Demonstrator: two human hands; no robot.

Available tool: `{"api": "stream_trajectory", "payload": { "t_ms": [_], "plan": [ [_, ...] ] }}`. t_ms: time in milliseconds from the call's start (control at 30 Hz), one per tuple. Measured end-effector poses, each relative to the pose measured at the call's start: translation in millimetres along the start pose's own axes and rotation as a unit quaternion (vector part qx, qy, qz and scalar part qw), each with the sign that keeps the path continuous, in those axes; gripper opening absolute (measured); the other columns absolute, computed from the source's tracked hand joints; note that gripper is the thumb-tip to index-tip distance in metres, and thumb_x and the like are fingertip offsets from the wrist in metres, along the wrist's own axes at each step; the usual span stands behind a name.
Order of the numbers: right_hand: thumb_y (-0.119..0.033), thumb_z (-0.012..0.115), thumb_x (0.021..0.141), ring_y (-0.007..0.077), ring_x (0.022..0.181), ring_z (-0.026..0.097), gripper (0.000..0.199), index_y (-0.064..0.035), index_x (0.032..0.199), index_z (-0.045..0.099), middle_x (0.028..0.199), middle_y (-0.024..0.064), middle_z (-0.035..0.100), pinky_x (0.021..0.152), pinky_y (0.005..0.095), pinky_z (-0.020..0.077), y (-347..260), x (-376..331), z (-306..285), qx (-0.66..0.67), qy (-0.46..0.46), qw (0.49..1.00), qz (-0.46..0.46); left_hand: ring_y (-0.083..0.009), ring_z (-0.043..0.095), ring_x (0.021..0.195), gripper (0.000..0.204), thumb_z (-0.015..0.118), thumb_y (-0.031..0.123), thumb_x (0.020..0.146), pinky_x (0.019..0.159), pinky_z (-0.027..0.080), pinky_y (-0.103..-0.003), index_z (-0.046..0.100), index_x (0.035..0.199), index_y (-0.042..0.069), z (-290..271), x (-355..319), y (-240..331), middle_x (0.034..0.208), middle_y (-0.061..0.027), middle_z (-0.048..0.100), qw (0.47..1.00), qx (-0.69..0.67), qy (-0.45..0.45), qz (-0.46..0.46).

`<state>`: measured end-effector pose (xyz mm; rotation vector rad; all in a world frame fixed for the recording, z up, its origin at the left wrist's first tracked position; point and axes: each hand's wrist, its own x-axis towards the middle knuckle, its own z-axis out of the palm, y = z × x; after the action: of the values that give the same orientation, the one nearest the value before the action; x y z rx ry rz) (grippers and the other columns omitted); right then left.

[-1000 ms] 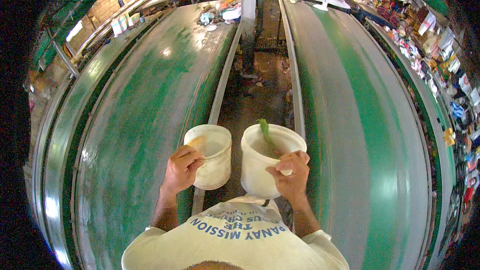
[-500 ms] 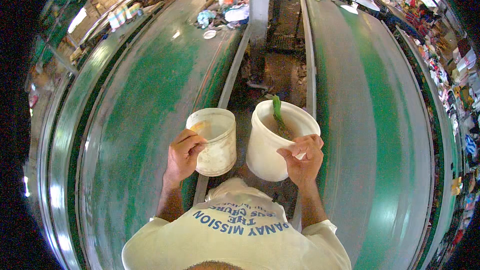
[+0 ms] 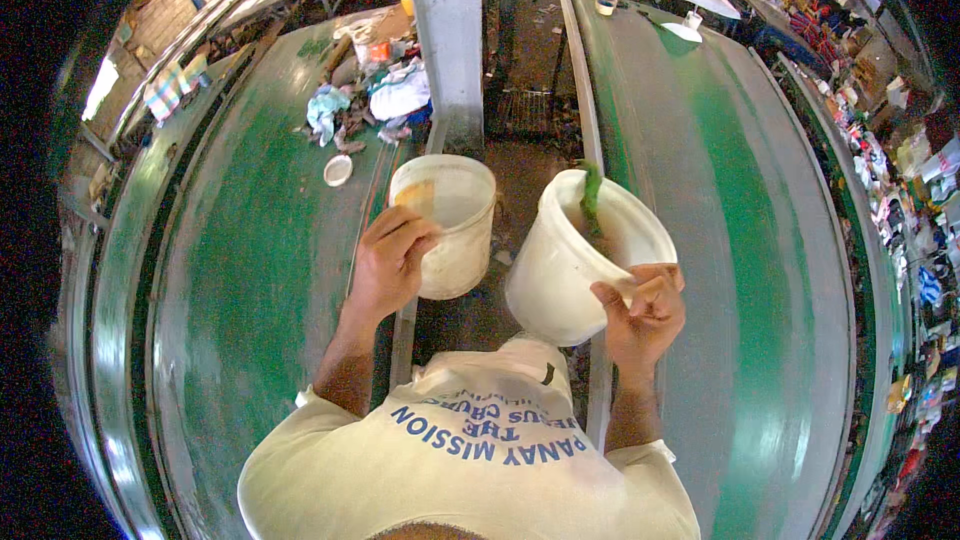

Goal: The person walks through a cluttered market aisle carrying two white buckets. They place the buckets on a table and begin sorting through a pile of dark cylindrical objects, picking them up one by one and placing them into one of the buckets.

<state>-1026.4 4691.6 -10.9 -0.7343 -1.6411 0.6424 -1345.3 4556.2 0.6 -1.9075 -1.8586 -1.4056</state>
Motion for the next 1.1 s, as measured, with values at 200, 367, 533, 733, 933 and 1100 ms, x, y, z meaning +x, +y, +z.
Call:
{"api": "stream_trajectory", "payload": {
  "t_ms": [200,367,533,733,933,1100],
  "plan": [
    [0.003,0.100,0.067,0.0238,0.094,0.060,0.059,-0.0144,0.075,0.044,0.089,0.0048,0.071,0.090,0.0406,0.0466,84,114,44,0.016,0.050,0.999,0.004,-0.0357,0.070,0.090,0.015,0.079,-0.004,0.088,0.079,0.058,-0.045,0.075,0.101,0.002,97,156,-99,0.097,-0.0124,0.072,0.998,-0.003,0.023,0.062],
    [0.003,0.100,0.065,0.0235,0.094,0.060,0.061,-0.0153,0.072,0.042,0.088,0.0044,0.071,0.089,0.0400,0.0469,138,186,59,-0.009,0.083,0.996,0.039,-0.0355,0.070,0.091,0.017,0.079,-0.006,0.085,0.080,0.057,-0.045,0.074,0.099,0.003,182,274,-145,0.093,-0.0116,0.068,0.995,-0.042,0.019,0.086],
    [0.001,0.101,0.063,0.0233,0.092,0.059,0.064,-0.0156,0.072,0.041,0.089,0.0042,0.073,0.089,0.0415,0.0477,185,273,82,-0.053,0.074,0.996,0.020,-0.0353,0.071,0.092,0.015,0.080,-0.002,0.086,0.083,0.058,-0.046,0.077,0.099,0.003,265,384,-188,0.094,-0.0122,0.070,0.994,-0.055,0.003,0.089],
    [-0.003,0.102,0.067,0.0238,0.089,0.059,0.062,-0.0155,0.072,0.041,0.089,0.0052,0.074,0.087,0.0424,0.0474,243,343,112,-0.108,0.099,0.989,-0.034,-0.0341,0.074,0.091,0.017,0.081,-0.002,0.086,0.081,0.060,-0.043,0.078,0.102,0.003,356,490,-244,0.097,-0.0123,0.074,0.991,-0.069,0.038,0.106],
    [-0.003,0.100,0.067,0.0227,0.085,0.057,0.059,-0.0146,0.075,0.043,0.085,0.0032,0.070,0.083,0.0406,0.0463,306,404,150,-0.080,0.138,0.987,-0.013,-0.0332,0.074,0.089,0.020,0.080,-0.006,0.085,0.080,0.059,-0.041,0.078,0.103,0.003,407,574,-323,0.097,-0.0123,0.073,0.982,-0.132,0.035,0.128],
    [-0.007,0.103,0.066,0.0214,0.087,0.054,0.061,-0.0173,0.075,0.044,0.083,0.0024,0.069,0.082,0.0399,0.0423,360,480,205,-0.103,0.106,0.988,-0.040,-0.0336,0.072,0.091,0.021,0.078,-0.007,0.084,0.082,0.059,-0.042,0.078,0.103,0.003,409,625,-410,0.096,-0.0114,0.072,0.977,-0.133,0.034,0.166]
  ]
}}
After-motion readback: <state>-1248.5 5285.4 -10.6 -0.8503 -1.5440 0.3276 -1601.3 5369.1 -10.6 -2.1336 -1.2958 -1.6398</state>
